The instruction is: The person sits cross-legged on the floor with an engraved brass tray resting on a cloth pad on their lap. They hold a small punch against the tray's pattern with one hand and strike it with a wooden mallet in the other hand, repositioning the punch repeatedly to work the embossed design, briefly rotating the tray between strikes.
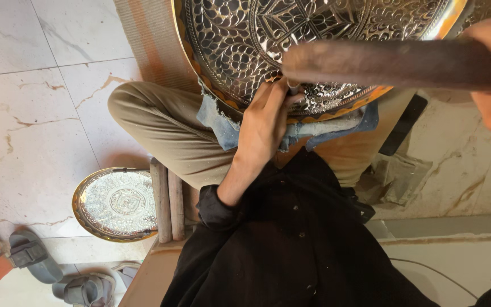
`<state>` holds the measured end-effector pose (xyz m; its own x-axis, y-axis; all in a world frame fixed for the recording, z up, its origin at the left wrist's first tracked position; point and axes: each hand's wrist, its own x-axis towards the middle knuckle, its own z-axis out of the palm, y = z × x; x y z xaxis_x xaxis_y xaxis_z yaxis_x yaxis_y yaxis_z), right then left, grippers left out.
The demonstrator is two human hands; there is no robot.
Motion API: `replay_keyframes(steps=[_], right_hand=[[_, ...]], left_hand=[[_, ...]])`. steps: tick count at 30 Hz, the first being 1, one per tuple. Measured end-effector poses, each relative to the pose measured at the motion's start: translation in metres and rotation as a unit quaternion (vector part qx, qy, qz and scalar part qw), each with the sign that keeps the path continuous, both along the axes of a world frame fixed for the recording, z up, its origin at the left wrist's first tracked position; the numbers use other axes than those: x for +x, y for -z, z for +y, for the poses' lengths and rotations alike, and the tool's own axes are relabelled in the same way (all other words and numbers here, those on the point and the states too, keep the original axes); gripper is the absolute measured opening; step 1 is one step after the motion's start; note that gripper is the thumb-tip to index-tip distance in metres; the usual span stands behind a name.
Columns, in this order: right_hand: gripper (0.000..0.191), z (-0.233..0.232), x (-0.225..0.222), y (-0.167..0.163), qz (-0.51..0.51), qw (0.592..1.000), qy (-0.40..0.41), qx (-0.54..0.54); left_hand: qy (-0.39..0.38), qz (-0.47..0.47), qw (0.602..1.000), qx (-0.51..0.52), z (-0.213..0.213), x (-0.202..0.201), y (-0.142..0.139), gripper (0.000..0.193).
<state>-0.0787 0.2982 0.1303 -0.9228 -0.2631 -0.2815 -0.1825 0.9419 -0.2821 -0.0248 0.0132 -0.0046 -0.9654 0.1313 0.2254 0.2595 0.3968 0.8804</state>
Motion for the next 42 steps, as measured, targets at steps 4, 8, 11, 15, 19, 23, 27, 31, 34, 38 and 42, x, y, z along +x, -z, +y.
replay_keyframes(steps=[4, 8, 11, 15, 19, 23, 27, 31, 34, 38, 42], right_hand=[[0.024, -0.022, -0.007, -0.01, -0.022, 0.999, 0.002, 0.037], [0.021, -0.025, -0.009, -0.032, 0.018, 0.999, -0.032, 0.023], [0.024, -0.028, -0.01, -0.038, -0.03, 0.999, 0.021, 0.034], [0.027, -0.029, -0.011, -0.051, 0.105, 0.971, -0.187, 0.11], [0.028, -0.032, -0.009, -0.058, 0.048, 0.994, -0.091, 0.041], [0.026, -0.029, -0.008, -0.057, 0.084, 0.985, -0.139, 0.064], [0.028, -0.023, -0.006, -0.054, 0.031, 0.981, -0.152, 0.12], [0.022, -0.02, -0.004, -0.05, 0.081, 0.985, -0.126, 0.088], [0.027, -0.022, -0.005, -0.048, 0.068, 0.986, -0.116, 0.097], [0.031, -0.028, -0.007, -0.049, 0.051, 0.993, -0.093, 0.043], [0.03, -0.036, -0.008, -0.06, 0.085, 0.98, -0.149, 0.1]], left_hand=[[-0.023, -0.003, 1.0, -0.003, 0.003, 0.001, 0.002, 0.036], [-0.025, -0.003, 0.999, -0.027, 0.004, 0.001, -0.001, 0.026], [-0.035, -0.004, 0.999, -0.013, 0.004, -0.001, -0.003, 0.035], [-0.029, 0.011, 0.999, -0.01, 0.004, -0.002, -0.004, 0.031], [-0.037, -0.02, 0.999, -0.007, 0.005, -0.002, -0.002, 0.03], [-0.045, 0.019, 0.998, -0.027, 0.007, -0.002, -0.001, 0.034], [-0.045, 0.003, 0.999, -0.022, 0.007, -0.003, -0.001, 0.033], [-0.04, -0.001, 0.999, -0.034, 0.008, -0.004, -0.001, 0.031], [-0.042, 0.003, 0.998, -0.038, 0.008, -0.005, -0.002, 0.027], [-0.049, 0.019, 0.998, -0.018, 0.007, -0.006, -0.005, 0.036], [-0.041, 0.02, 0.998, -0.04, 0.005, -0.005, -0.005, 0.027]])
